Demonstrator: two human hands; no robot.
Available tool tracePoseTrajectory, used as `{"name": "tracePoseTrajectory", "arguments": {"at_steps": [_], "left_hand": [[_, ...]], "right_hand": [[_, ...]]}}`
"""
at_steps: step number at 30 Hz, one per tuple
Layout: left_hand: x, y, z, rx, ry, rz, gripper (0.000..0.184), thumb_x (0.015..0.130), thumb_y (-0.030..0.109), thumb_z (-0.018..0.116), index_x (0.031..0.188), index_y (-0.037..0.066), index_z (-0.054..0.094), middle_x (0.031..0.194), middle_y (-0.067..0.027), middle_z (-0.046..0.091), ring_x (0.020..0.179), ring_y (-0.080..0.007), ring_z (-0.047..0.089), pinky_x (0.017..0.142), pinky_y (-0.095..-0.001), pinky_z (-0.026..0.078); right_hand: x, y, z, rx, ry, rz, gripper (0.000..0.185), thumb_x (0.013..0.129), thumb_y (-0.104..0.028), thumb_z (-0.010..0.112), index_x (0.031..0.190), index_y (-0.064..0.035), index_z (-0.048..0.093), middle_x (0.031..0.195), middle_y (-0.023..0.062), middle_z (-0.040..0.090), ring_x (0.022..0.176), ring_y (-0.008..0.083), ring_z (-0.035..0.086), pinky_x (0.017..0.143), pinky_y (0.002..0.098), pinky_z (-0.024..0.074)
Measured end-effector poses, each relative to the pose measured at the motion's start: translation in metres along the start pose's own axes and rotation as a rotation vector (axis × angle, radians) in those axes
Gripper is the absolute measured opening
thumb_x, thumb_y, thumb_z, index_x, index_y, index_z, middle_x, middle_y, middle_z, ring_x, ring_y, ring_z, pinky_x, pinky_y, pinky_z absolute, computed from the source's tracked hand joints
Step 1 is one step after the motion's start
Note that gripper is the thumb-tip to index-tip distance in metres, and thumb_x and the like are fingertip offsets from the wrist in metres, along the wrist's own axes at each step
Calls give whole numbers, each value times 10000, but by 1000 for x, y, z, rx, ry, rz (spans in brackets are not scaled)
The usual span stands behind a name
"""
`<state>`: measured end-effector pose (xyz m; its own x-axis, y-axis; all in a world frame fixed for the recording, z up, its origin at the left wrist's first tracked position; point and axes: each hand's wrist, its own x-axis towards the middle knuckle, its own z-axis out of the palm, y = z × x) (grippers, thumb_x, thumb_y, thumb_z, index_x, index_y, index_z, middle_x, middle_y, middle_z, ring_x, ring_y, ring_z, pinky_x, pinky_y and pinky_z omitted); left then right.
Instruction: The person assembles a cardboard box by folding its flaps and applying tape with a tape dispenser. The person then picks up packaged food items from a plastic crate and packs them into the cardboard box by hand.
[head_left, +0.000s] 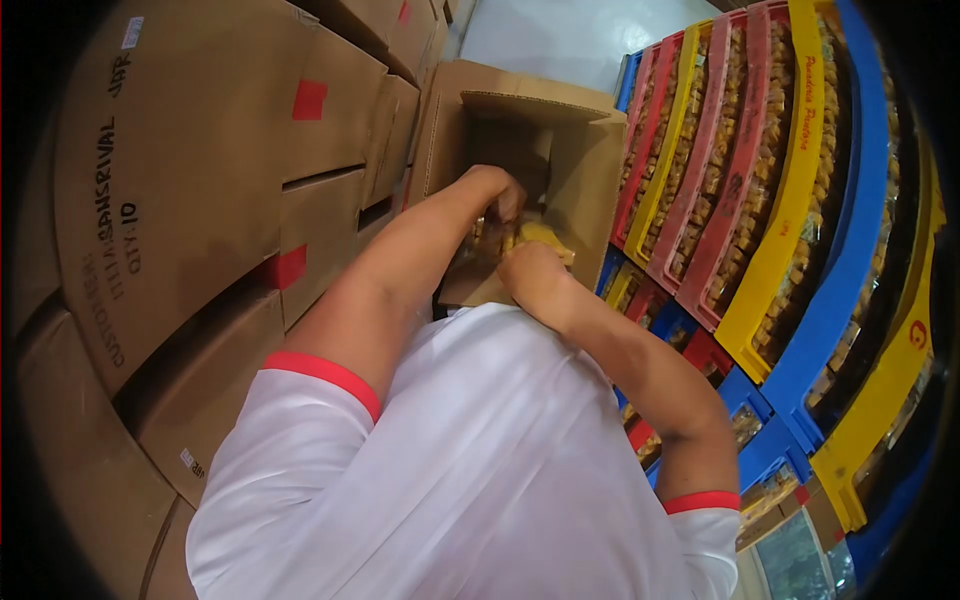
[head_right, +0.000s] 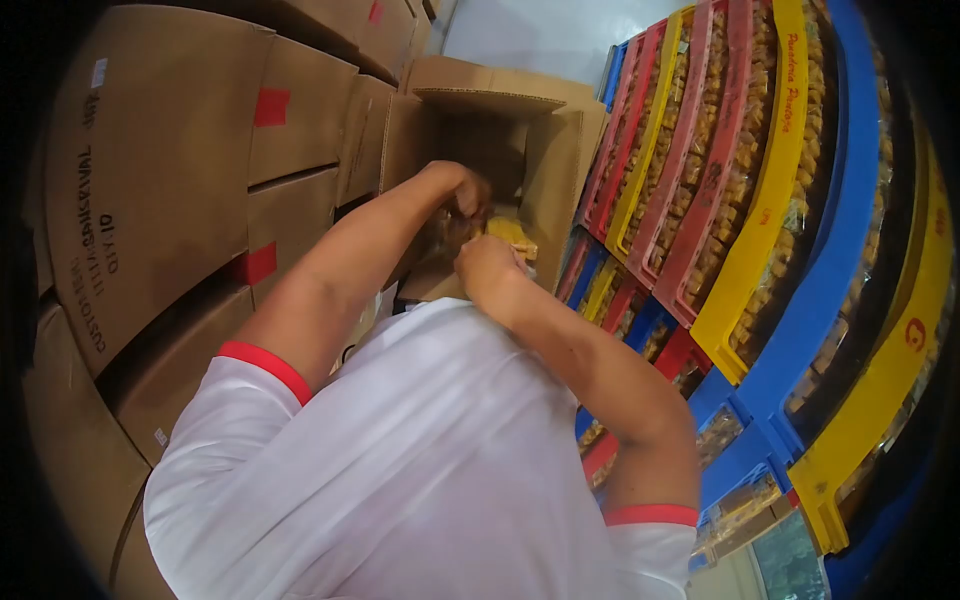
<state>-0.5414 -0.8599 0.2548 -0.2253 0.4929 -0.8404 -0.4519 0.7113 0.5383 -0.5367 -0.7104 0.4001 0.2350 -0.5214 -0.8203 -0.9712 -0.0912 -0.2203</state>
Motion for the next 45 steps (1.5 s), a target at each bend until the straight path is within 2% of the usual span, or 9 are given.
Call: {"name": "tracePoseTrajectory", "arguments": {"at_steps": [6,13,18,20,23,28,30,38,45], "left_hand": [[3,-8,11,-58,54,4,404,764,206,769,1154,101,762,1084,-89,755,939,-246,666,806,-429,526],[30,-20,19,6,104,43,539,740,321,832,1209,76,726,1179,-124,737,1037,-281,676,874,-437,532],[-7,31,12,-416,-120,113,550,825,461,818,1214,84,719,1186,-100,709,1031,-275,673,905,-453,541],[21,30,18,-267,-62,133,587,828,498,811,1237,89,707,1178,-97,704,1033,-290,667,902,-468,545],[55,29,37,-22,43,73,622,826,524,803,1274,109,690,1228,-125,696,1110,-316,662,914,-486,549],[60,30,46,165,363,73,644,840,525,749,1299,81,667,1233,-157,712,1150,-335,670,961,-442,520],[66,30,39,86,290,20,547,840,450,774,1241,87,694,1150,-135,739,1089,-303,700,912,-447,546],[137,-6,43,-71,116,96,328,856,384,777,1059,128,750,901,-45,763,827,-166,733,714,-372,583],[62,3,14,-543,47,-204,515,865,532,737,1166,115,750,1034,-114,758,1022,-308,703,896,-427,547]], "right_hand": [[41,32,33,177,162,-33,217,848,-46,608,981,-38,779,1040,200,747,993,356,727,836,448,591],[24,76,32,444,27,-25,332,844,-37,598,1156,-50,711,1076,227,725,1080,366,689,946,470,536],[-62,85,-24,542,414,77,377,873,-92,666,1238,3,668,1284,266,636,1210,397,625,1010,465,504],[-82,89,-22,420,1150,199,510,906,-125,670,1388,-4,556,1402,291,540,1297,420,550,1065,476,459],[-87,84,-5,679,1268,505,617,943,-144,649,1502,-24,416,1497,295,448,1361,431,481,1102,479,419],[-50,67,46,1143,1132,513,612,974,-135,592,1528,-35,353,1398,312,539,1239,482,553,1033,514,457],[-41,63,47,1128,1101,597,560,984,-120,565,1504,-32,375,1190,293,674,1132,465,638,955,480,498],[-43,66,57,1227,1073,575,516,985,-134,567,1469,-40,417,1146,305,672,1065,485,643,904,505,512],[-47,67,51,1155,1135,586,508,982,-154,569,1453,-13,438,1047,294,691,1012,483,655,860,515,515]]}}
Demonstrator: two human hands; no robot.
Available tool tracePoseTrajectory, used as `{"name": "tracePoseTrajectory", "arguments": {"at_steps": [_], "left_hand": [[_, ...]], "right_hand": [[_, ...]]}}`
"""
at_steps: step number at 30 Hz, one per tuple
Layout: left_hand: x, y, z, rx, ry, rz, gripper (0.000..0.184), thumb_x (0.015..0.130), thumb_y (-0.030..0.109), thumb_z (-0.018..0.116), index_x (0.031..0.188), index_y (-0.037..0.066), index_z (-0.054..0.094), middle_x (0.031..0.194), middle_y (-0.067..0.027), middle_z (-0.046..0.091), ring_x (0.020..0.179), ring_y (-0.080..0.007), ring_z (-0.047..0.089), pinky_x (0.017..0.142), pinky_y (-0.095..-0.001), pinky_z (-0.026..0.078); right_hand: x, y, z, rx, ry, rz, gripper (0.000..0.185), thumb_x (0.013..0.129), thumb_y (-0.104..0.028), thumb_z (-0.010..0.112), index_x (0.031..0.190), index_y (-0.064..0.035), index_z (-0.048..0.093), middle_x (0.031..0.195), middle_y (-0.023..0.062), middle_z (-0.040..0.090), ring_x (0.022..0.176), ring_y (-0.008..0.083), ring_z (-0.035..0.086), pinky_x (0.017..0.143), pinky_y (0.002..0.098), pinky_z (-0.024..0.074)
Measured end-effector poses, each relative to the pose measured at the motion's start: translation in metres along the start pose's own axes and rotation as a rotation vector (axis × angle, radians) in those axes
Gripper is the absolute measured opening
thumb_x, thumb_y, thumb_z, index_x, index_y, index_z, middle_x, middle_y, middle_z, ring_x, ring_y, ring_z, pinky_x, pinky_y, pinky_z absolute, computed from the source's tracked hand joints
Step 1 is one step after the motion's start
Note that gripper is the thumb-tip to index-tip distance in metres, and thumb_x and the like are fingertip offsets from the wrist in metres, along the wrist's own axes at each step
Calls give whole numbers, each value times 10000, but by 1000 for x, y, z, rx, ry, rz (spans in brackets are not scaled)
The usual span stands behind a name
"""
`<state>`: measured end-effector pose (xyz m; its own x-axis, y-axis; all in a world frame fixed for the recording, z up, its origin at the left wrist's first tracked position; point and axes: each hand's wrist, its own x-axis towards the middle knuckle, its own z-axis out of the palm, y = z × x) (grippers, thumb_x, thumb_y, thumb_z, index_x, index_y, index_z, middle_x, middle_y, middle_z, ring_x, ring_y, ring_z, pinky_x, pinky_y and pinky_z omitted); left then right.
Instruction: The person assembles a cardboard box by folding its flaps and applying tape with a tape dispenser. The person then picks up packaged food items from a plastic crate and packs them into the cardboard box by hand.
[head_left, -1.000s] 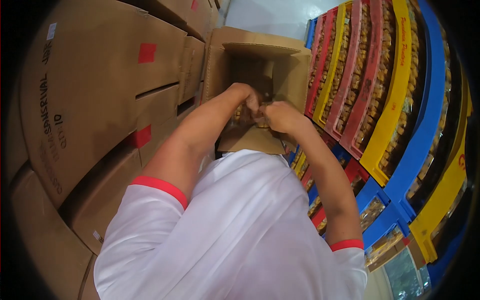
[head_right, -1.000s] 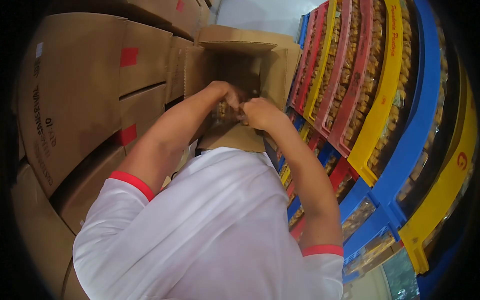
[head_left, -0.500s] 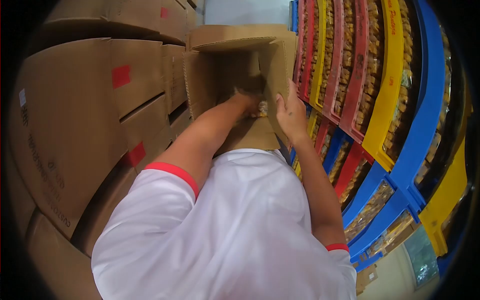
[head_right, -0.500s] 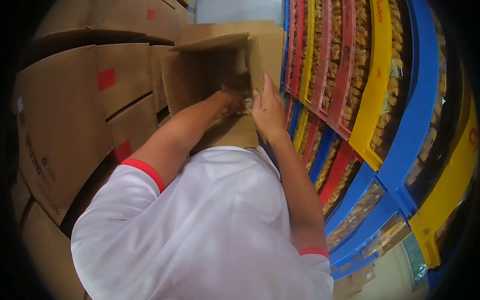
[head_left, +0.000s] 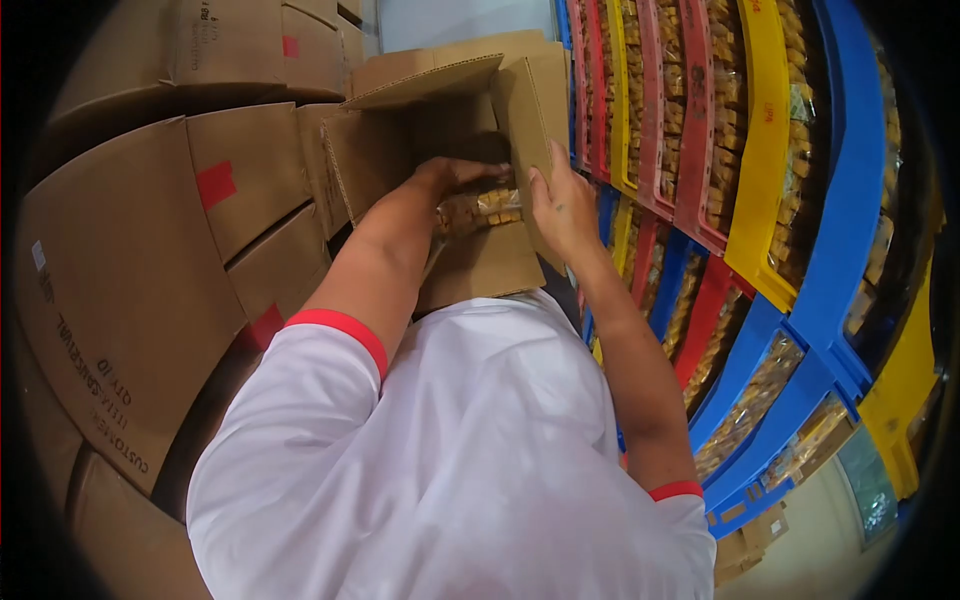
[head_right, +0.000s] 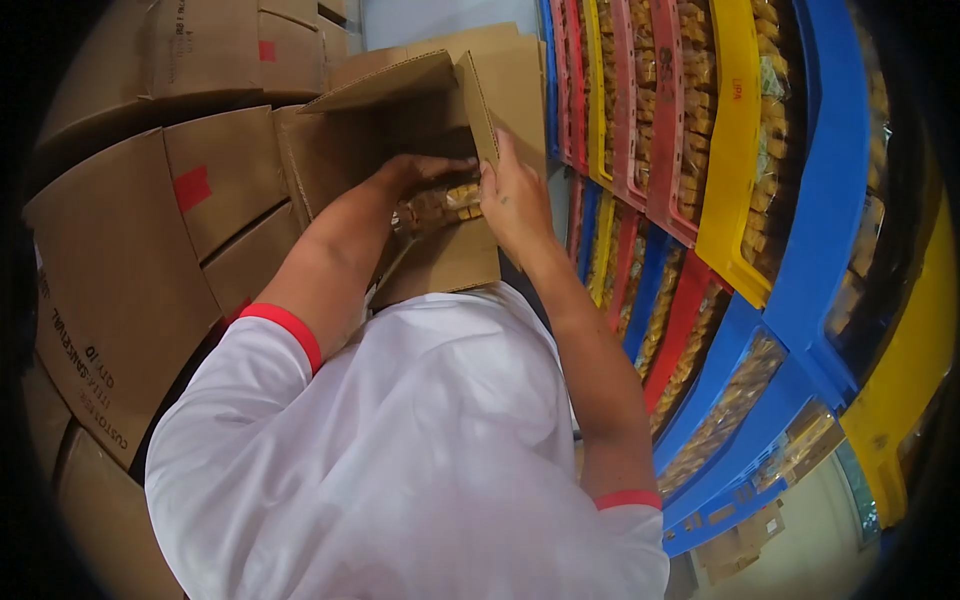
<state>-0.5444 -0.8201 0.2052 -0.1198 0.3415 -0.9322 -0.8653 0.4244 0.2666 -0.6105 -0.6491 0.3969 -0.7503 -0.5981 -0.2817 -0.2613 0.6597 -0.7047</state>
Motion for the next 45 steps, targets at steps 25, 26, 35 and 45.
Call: {"name": "tracePoseTrajectory", "arguments": {"at_steps": [25,26,35,45], "left_hand": [[-42,19,6,916,658,306,525,993,484,591,1154,-1,714,1033,-212,746,1042,-395,693,876,-468,516],[-49,22,5,918,683,316,527,998,482,585,1153,-6,712,1033,-216,745,1043,-399,692,875,-469,515],[-172,52,40,608,838,608,534,1043,453,538,1145,-46,698,986,-220,748,990,-368,708,849,-451,512],[-336,217,350,555,447,1219,407,1032,283,573,1311,-7,633,956,-126,754,914,-177,693,844,-320,519]], "right_hand": [[-29,-23,-11,-13,234,-147,605,942,-242,655,1488,-73,457,1120,241,652,1008,444,654,891,521,525],[-45,-30,-30,-22,259,-157,605,942,-242,655,1488,-73,457,1120,241,652,1008,444,654,891,521,525],[-252,-46,-235,-512,241,-361,351,1013,-275,559,1304,-83,593,1083,141,658,1013,314,667,828,439,553],[-485,217,-493,-749,1223,343,513,934,-377,663,1353,-89,598,1142,226,664,1118,418,633,942,516,520]]}}
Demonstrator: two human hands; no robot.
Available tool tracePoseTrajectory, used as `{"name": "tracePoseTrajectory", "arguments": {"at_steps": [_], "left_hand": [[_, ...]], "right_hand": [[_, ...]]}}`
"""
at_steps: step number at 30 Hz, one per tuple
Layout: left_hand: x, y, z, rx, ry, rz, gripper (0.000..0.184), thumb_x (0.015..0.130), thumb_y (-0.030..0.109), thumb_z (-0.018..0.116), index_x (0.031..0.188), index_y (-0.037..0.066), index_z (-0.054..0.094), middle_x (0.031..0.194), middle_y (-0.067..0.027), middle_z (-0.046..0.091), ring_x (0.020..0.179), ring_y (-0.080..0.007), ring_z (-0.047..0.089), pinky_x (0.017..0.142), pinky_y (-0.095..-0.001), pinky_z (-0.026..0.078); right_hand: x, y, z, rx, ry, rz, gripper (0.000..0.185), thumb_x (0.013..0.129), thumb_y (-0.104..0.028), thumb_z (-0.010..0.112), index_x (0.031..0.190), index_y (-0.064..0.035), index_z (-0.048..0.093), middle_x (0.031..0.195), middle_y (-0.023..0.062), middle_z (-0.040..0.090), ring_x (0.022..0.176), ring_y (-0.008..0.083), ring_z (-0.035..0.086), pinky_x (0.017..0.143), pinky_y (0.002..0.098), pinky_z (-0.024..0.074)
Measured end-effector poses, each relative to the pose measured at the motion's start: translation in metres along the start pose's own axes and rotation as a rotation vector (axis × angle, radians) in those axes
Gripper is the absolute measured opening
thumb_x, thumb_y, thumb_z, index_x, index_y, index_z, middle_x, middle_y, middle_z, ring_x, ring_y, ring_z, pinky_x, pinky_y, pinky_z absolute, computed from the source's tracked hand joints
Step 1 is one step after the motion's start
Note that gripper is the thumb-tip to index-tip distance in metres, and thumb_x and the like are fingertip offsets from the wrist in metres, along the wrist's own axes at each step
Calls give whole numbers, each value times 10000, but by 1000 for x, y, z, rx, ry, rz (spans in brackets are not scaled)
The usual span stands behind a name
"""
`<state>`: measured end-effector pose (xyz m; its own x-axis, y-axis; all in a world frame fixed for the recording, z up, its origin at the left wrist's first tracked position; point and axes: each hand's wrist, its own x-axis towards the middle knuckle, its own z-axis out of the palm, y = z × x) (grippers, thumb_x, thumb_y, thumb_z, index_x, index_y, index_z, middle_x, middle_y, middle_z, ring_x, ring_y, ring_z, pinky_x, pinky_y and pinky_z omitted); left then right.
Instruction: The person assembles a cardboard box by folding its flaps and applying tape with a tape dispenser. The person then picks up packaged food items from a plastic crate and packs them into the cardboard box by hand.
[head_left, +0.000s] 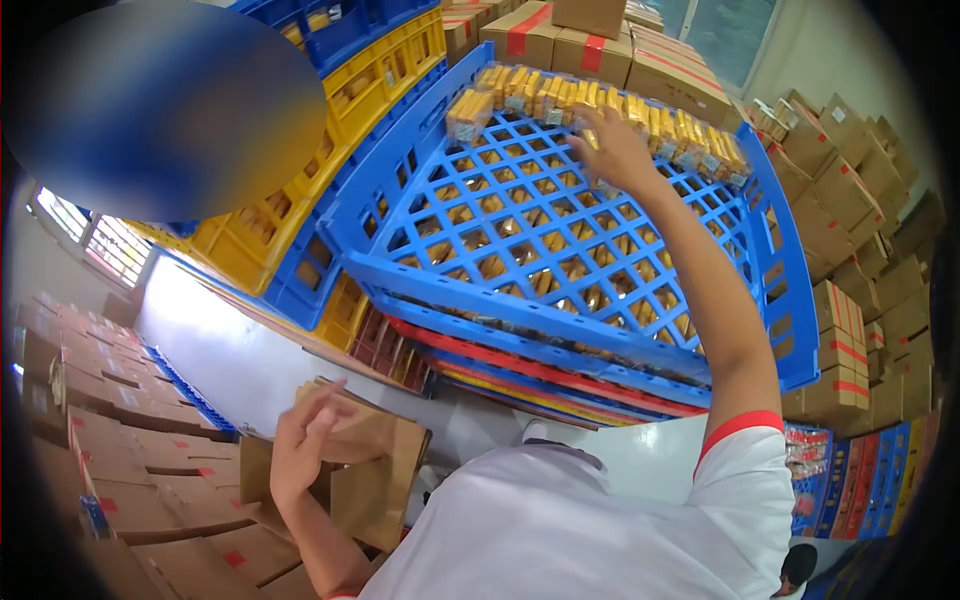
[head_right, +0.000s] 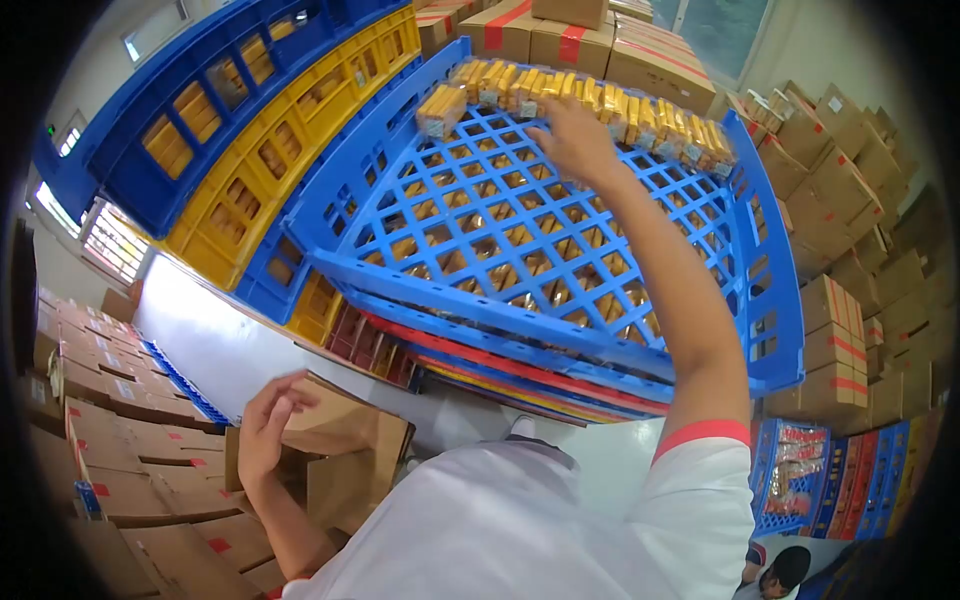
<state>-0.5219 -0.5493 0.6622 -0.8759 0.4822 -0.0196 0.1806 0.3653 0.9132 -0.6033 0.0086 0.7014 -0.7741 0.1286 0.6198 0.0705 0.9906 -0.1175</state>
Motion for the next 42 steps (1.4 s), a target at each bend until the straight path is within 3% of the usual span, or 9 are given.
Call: {"name": "tracePoseTrajectory", "arguments": {"at_steps": [4,6,9,14,20,29,32,40,42], "left_hand": [[65,78,61,105,15,319,440,969,193,659,1364,8,604,1075,-141,728,999,-197,684,895,-339,520],[108,113,79,271,-1,398,482,984,240,641,1400,6,579,1268,-152,674,1096,-219,657,966,-363,506],[193,155,107,519,-47,428,532,979,305,659,1417,19,564,1408,-182,586,1254,-310,596,1060,-390,465],[378,133,142,1045,117,455,662,945,433,666,1464,51,514,1553,-218,438,1426,-389,433,1136,-493,417],[510,75,167,1104,148,411,750,885,452,728,1481,61,493,1543,-243,435,1364,-458,470,1128,-482,419],[548,81,166,726,172,285,476,844,223,745,1272,79,596,1126,-189,694,1023,-345,687,940,-476,538],[550,89,146,-157,-450,-183,422,938,297,665,1278,57,593,1178,-146,684,1015,-281,709,794,-408,620],[497,109,145,-104,-271,-202,458,975,359,623,1329,69,615,1229,-153,663,1047,-277,683,854,-415,563],[478,111,144,512,-215,34,479,959,342,659,1340,55,614,1210,-164,645,1022,-306,678,856,-425,552]], "right_hand": [[-9,106,56,-93,-91,250,720,895,-516,671,1440,-68,523,1207,259,654,1161,416,631,973,513,512],[-6,113,70,115,-419,346,786,880,-593,644,1464,-84,507,1198,276,663,1120,438,650,956,495,523],[-6,83,74,127,-371,281,819,905,-615,588,1487,-54,464,1252,280,647,1157,429,639,983,508,515],[-6,42,54,217,-517,273,891,892,-647,603,1484,-1,441,1240,288,641,1138,435,642,960,501,528],[-32,60,54,134,-447,201,963,855,-622,695,1518,-2,374,1169,298,647,1007,462,674,842,510,560],[-27,69,66,242,-359,228,915,859,-527,729,1502,29,390,1210,292,639,1053,455,663,881,506,550],[-22,72,75,314,-333,235,895,841,-516,753,1486,7,421,1204,286,644,1079,454,651,906,510,534],[-18,61,71,456,-307,262,831,826,-487,770,1425,19,495,1173,295,653,1116,458,626,948,509,505],[-19,54,71,473,-298,276,830,824,-487,769,1422,20,497,1165,295,656,1104,460,629,942,511,507]]}}
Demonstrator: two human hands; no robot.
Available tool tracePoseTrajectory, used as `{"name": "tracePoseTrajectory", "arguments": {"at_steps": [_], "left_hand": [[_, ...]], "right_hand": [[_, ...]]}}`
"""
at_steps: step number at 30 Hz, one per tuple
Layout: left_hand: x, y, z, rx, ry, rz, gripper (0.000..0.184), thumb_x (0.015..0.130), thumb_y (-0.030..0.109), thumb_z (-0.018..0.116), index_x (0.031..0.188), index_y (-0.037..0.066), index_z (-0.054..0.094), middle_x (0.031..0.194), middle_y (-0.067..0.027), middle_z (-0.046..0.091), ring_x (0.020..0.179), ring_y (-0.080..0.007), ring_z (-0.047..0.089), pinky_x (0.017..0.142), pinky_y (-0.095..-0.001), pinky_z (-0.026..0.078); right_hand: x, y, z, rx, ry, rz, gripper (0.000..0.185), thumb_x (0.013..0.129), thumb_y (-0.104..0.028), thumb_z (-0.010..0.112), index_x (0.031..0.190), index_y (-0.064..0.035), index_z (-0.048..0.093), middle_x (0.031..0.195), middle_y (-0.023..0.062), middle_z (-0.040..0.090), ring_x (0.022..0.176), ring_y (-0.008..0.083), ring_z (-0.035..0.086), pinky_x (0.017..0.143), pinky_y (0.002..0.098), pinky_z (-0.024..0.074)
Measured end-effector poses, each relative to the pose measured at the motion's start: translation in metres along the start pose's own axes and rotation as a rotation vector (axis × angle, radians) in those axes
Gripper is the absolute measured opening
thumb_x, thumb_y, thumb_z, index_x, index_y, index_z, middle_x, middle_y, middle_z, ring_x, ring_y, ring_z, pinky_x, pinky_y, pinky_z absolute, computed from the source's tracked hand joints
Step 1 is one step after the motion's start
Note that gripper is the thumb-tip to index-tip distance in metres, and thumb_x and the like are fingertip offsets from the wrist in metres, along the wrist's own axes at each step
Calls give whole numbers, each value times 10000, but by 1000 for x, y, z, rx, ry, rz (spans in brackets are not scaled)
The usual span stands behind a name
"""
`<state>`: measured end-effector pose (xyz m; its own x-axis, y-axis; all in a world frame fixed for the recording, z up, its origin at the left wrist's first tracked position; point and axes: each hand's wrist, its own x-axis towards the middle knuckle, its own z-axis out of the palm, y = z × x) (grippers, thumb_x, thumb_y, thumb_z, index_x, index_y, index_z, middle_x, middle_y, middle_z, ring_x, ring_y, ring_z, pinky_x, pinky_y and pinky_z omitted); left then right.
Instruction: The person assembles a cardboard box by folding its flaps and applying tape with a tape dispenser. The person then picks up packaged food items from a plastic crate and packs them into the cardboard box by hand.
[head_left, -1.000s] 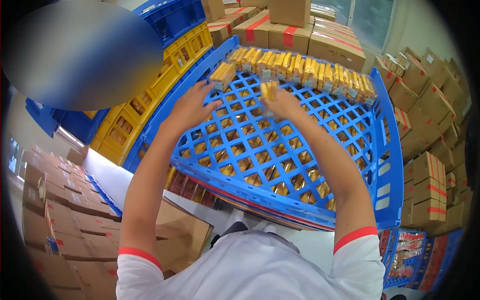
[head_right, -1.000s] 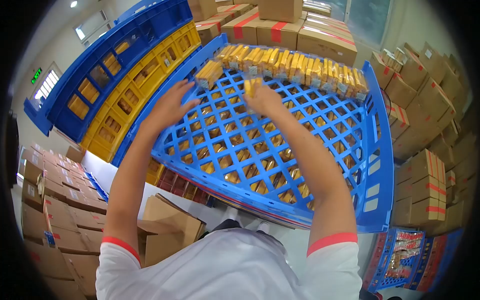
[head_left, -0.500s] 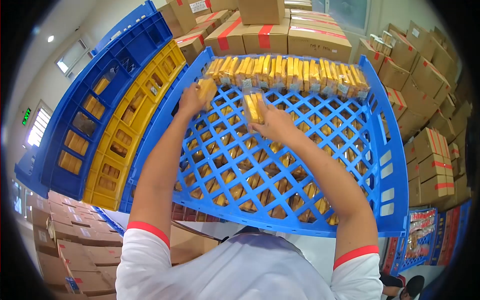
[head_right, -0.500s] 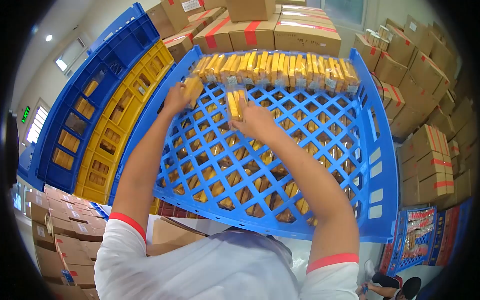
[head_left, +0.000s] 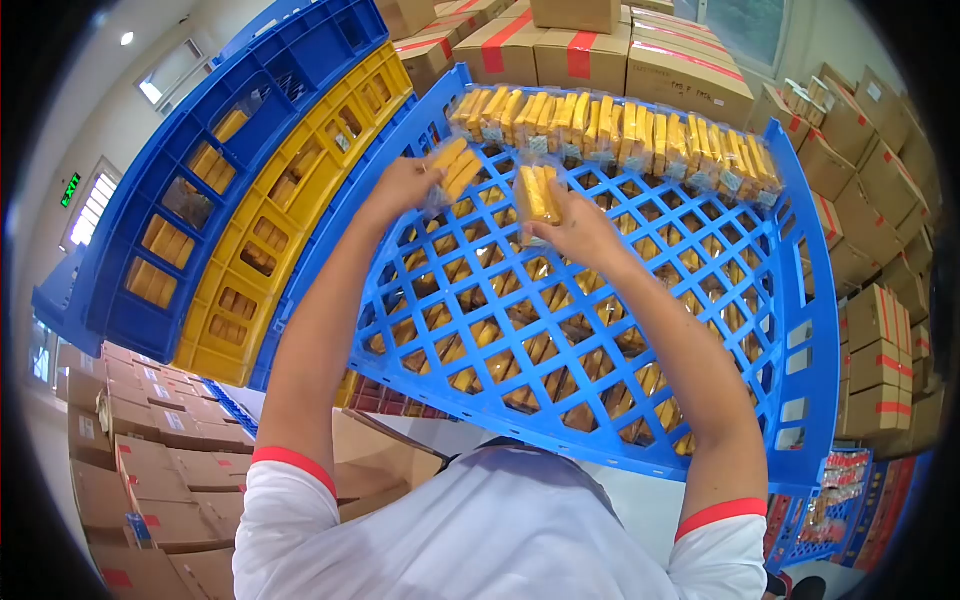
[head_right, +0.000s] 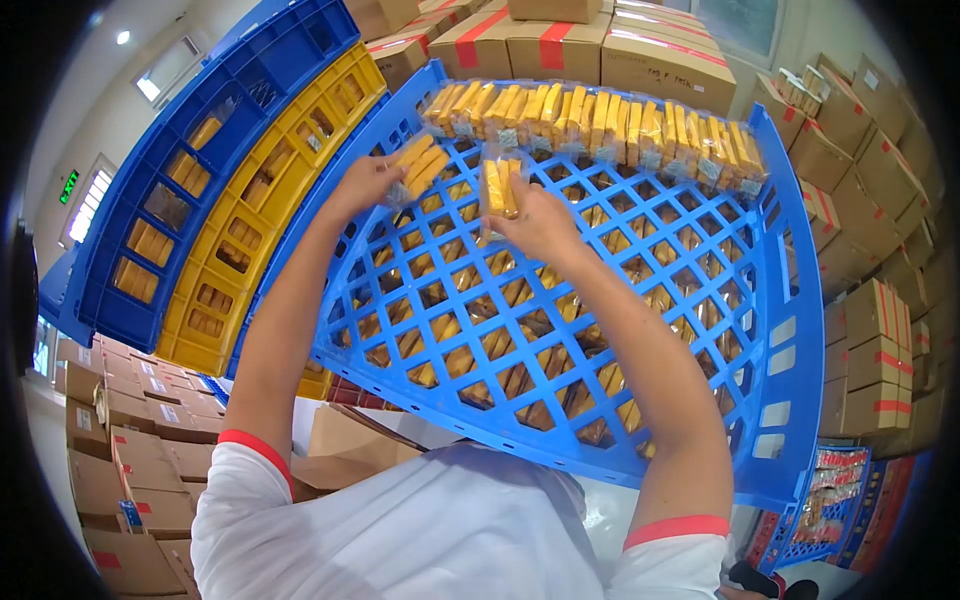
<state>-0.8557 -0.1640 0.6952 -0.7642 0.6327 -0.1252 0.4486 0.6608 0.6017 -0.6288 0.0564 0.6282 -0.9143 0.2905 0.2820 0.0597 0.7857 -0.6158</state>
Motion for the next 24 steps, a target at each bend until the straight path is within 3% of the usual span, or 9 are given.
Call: {"name": "tracePoseTrajectory", "arguments": {"at_steps": [1,3,6,10,13,14,18,20,24], "left_hand": [[-15,2,7,-3,1,3,479,959,342,659,1340,55,614,1210,-164,645,1022,-306,678,856,-425,552],[-52,5,26,590,391,274,556,923,325,716,1380,36,586,1190,-194,608,995,-358,664,865,-441,540],[-96,6,37,582,382,353,601,897,323,748,1398,36,581,1171,-222,571,975,-411,639,868,-465,538],[-126,-8,38,480,296,304,599,931,338,711,1407,5,564,1113,-202,590,1031,-377,638,895,-431,539],[-118,-39,24,-334,8,170,570,1035,345,593,1516,61,480,1411,-134,562,1269,-281,579,974,-431,523],[-122,-40,20,-585,-43,162,572,1062,370,541,1540,69,453,1494,-125,524,1352,-257,527,1017,-439,506],[-119,-39,15,-842,-94,161,598,1085,411,455,1566,60,404,1567,-133,460,1423,-261,453,1085,-476,457],[-120,-29,15,-910,-166,240,615,1100,417,407,1585,42,350,1560,-139,470,1440,-258,423,1099,-476,438],[-115,-17,13,-923,-195,223,646,1103,436,394,1590,18,318,1578,-150,446,1429,-264,436,1064,-469,464]], "right_hand": [[-1,-4,2,26,2,-8,824,824,-481,768,1426,15,502,1191,295,652,1112,452,634,950,503,508],[-5,-15,9,45,7,-14,818,825,-474,768,1430,10,506,1217,294,648,1119,445,639,958,494,509],[-15,-41,25,31,-50,-31,818,838,-450,758,1440,26,474,1229,312,623,1117,468,626,962,500,511],[-30,-61,47,127,-32,-144,810,868,-418,751,1442,67,449,1248,330,594,1117,484,619,956,501,513],[-29,-69,57,188,6,-108,796,868,-380,770,1446,65,452,1240,338,599,1115,500,608,963,490,507],[-22,-58,69,196,131,-235,768,886,-337,780,1461,55,455,1235,298,636,1052,408,675,853,453,569],[-9,-47,68,542,-93,-35,828,877,-326,786,1506,52,400,1310,279,618,1110,374,676,887,428,581],[-15,-61,45,764,-193,202,817,913,-327,760,1534,44,381,1330,213,622,1061,264,692,780,362,624],[-16,-44,41,849,-187,193,821,934,-301,740,1568,26,334,1362,176,606,1060,237,690,730,329,637]]}}
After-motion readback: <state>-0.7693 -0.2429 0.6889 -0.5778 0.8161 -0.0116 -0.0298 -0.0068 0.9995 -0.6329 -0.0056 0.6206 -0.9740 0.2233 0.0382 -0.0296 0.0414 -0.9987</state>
